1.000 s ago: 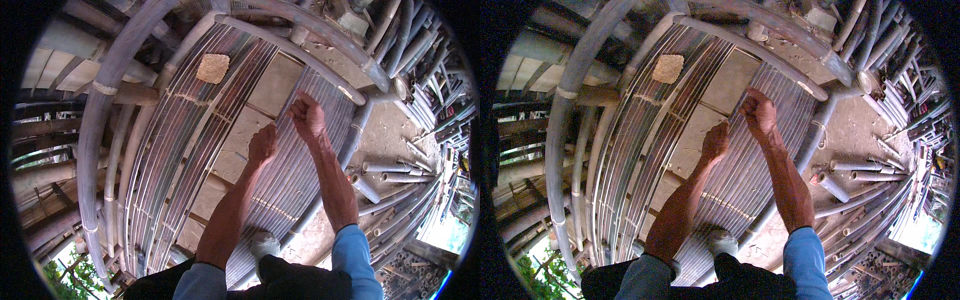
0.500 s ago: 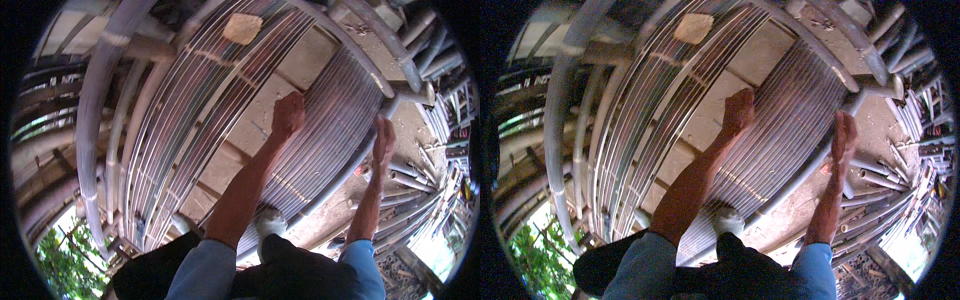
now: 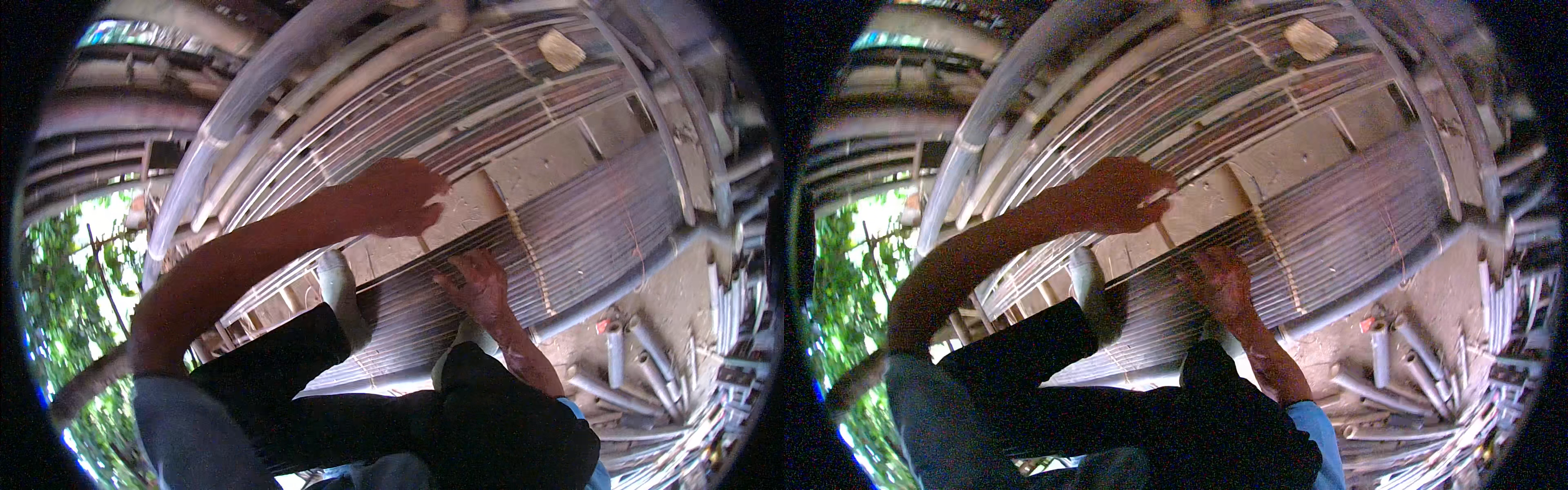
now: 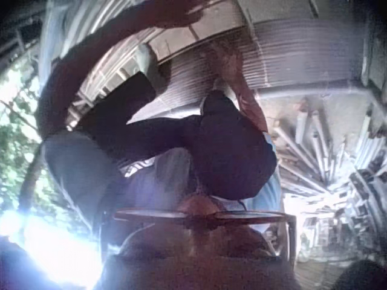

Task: The person weaves thin bamboo strips into a large mat structure, using thin red cord to tie and secure the strips to a bamboo frame, and tightening the knots by hand.

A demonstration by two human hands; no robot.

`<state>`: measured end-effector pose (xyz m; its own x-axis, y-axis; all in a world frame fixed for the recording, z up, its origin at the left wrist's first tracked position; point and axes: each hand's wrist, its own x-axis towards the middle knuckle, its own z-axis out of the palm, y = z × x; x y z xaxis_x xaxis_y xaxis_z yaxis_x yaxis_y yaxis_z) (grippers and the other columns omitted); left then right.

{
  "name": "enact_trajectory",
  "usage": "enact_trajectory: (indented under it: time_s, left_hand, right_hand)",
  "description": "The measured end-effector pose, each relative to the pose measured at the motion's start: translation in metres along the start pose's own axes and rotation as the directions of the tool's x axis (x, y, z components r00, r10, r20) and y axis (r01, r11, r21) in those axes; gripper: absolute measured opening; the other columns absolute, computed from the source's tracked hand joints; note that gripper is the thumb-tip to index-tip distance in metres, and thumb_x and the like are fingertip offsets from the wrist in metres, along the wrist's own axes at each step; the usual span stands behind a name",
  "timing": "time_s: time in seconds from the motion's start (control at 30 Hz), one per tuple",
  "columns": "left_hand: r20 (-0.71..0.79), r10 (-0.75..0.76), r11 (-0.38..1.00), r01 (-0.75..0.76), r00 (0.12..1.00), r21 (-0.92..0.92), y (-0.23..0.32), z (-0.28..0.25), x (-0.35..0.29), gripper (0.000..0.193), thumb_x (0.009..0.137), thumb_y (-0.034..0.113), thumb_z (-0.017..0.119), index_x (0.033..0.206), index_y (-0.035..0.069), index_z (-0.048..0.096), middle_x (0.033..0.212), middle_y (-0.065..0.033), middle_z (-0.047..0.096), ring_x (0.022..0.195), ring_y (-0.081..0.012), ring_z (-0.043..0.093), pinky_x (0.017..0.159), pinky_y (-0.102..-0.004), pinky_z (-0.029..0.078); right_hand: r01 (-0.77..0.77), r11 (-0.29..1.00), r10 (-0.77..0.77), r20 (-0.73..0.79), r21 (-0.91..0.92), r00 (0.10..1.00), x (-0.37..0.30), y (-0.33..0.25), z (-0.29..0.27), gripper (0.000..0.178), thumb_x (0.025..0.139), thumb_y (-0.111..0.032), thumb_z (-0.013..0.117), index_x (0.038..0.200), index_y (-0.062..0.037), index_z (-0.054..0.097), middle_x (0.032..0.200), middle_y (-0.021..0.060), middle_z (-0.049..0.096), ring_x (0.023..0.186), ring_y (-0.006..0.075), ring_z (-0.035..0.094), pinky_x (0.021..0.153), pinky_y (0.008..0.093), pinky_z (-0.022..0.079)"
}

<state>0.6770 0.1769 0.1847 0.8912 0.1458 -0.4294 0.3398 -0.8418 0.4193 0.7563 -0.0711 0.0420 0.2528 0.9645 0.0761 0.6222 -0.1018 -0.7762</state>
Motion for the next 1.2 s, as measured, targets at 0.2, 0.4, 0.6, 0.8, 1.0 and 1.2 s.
enact_trajectory:
  time_s: [0.2, 0.4, 0.6, 0.8, 1.0, 1.2]
  left_hand:
    - [0.025, -0.392, 0.92, 0.392, 0.919, 0.017, -0.009, -0.038, -0.164, 0.035, 0.094, 0.034, 0.061, 0.118, 0.008, 0.066, 0.093, -0.0178, 0.071, 0.088, -0.0338, 0.069, 0.085, -0.0466, 0.054]
    - [-0.132, -0.397, 0.873, 0.329, 0.908, -0.359, -0.007, 0.041, -0.215, 0.027, 0.091, 0.025, 0.067, 0.112, 0.009, 0.068, 0.075, -0.013, 0.068, 0.07, -0.0269, 0.068, 0.068, -0.0401, 0.056]
    - [-0.12, -0.126, 0.809, 0.032, 0.985, -0.587, 0.007, 0.157, -0.162, 0.028, 0.091, 0.023, 0.067, 0.11, 0.002, 0.065, 0.107, -0.0244, 0.068, 0.094, -0.0349, 0.07, 0.084, -0.0438, 0.058]
    - [-0.246, -0.127, 0.452, -0.165, 0.961, -0.877, 0.063, 0.18, -0.089, 0.064, 0.092, 0.04, 0.067, 0.139, 0.003, 0.045, 0.133, -0.0198, 0.059, 0.124, -0.0358, 0.056, 0.109, -0.0451, 0.042]
    - [0.027, 0.094, -0.245, 0.049, 0.995, -0.968, 0.031, 0.151, -0.128, 0.032, 0.095, 0.034, 0.065, 0.107, 0.004, 0.066, 0.1, -0.0112, 0.071, 0.088, -0.021, 0.069, 0.078, -0.0335, 0.055]
    - [0.168, -0.433, -0.48, -0.069, 0.885, -0.875, -0.044, 0.206, -0.234, 0.015, 0.09, 0.021, 0.07, 0.091, 0.006, 0.067, 0.068, -0.0016, 0.064, 0.055, -0.0068, 0.059, 0.04, -0.0192, 0.036]
  right_hand:
    - [0.205, 0.952, -0.177, 0.139, -0.228, 0.974, -0.013, -0.003, 0.002, 0.02, 0.082, -0.022, 0.075, 0.094, -0.008, 0.068, 0.083, 0.0098, 0.061, 0.084, 0.0292, 0.063, 0.071, 0.0435, 0.052]
    - [0.112, 0.951, -0.047, 0.222, -0.287, 0.974, -0.01, 0.007, 0.005, 0.013, 0.082, -0.016, 0.07, 0.08, -0.0066, 0.063, 0.084, 0.0133, 0.062, 0.082, 0.0355, 0.062, 0.068, 0.0472, 0.05]
    - [-0.399, 0.916, 0.359, 0.514, -0.036, 0.779, 0.032, -0.011, -0.009, 0.028, 0.092, -0.03, 0.067, 0.092, -0.0022, 0.065, 0.087, 0.0179, 0.067, 0.082, 0.0272, 0.066, 0.077, 0.0398, 0.051]
    - [-0.499, 0.718, 0.255, 0.484, 0.486, 0.837, 0.069, -0.091, -0.022, 0.021, 0.093, -0.022, 0.069, 0.097, -0.0016, 0.07, 0.092, 0.007, 0.068, 0.088, 0.0143, 0.067, 0.079, 0.0305, 0.054]
    - [-0.268, 0.791, -0.022, 0.462, 0.551, 0.886, 0.101, -0.123, -0.06, 0.027, 0.097, -0.018, 0.064, 0.116, -0.0008, 0.069, 0.115, 0.0131, 0.068, 0.111, 0.0195, 0.063, 0.092, 0.0335, 0.053]
    - [-0.275, 0.921, 0.175, 0.336, 0.275, 0.925, 0.113, -0.068, -0.088, 0.03, 0.098, -0.02, 0.062, 0.12, -0.0006, 0.068, 0.115, 0.0139, 0.07, 0.107, 0.0169, 0.063, 0.091, 0.0313, 0.051]
